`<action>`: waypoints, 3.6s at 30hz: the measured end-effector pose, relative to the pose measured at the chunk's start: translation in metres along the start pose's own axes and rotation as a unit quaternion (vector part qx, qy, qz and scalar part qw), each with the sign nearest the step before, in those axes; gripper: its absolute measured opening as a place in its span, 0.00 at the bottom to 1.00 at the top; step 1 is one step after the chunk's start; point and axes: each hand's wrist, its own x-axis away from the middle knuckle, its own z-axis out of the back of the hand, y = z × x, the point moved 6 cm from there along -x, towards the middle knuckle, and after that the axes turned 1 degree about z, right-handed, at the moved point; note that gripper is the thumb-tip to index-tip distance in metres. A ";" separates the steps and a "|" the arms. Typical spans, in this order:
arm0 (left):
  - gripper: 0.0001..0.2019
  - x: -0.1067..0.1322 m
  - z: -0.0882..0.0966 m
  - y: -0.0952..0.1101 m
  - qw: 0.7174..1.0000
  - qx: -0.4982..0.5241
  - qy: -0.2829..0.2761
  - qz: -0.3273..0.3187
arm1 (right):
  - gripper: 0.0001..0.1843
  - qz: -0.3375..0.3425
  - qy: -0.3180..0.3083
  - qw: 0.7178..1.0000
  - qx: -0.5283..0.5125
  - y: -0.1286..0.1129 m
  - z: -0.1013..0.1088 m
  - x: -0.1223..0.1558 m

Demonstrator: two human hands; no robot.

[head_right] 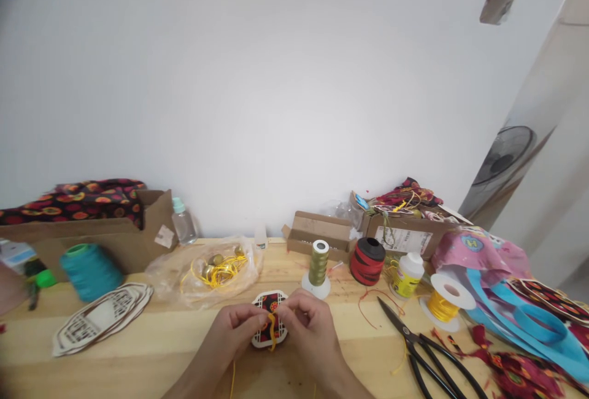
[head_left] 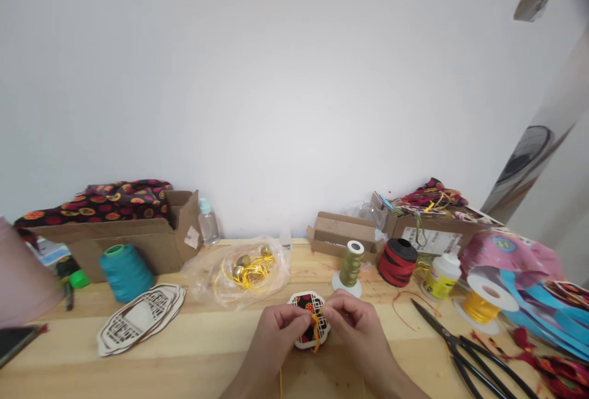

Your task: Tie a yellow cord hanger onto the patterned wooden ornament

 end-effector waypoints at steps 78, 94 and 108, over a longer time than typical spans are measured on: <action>0.08 0.002 -0.004 0.000 1.000 -0.008 -0.024 -0.007 | 0.12 -0.056 0.052 0.995 -0.069 0.002 0.005 0.002; 0.06 -0.001 -0.005 -0.005 0.999 -0.026 -0.037 -0.001 | 0.09 0.034 0.038 0.998 0.035 -0.007 0.009 -0.001; 0.08 0.004 -0.006 0.000 1.000 0.000 -0.019 0.024 | 0.10 -0.017 0.032 0.999 0.002 0.007 0.008 -0.005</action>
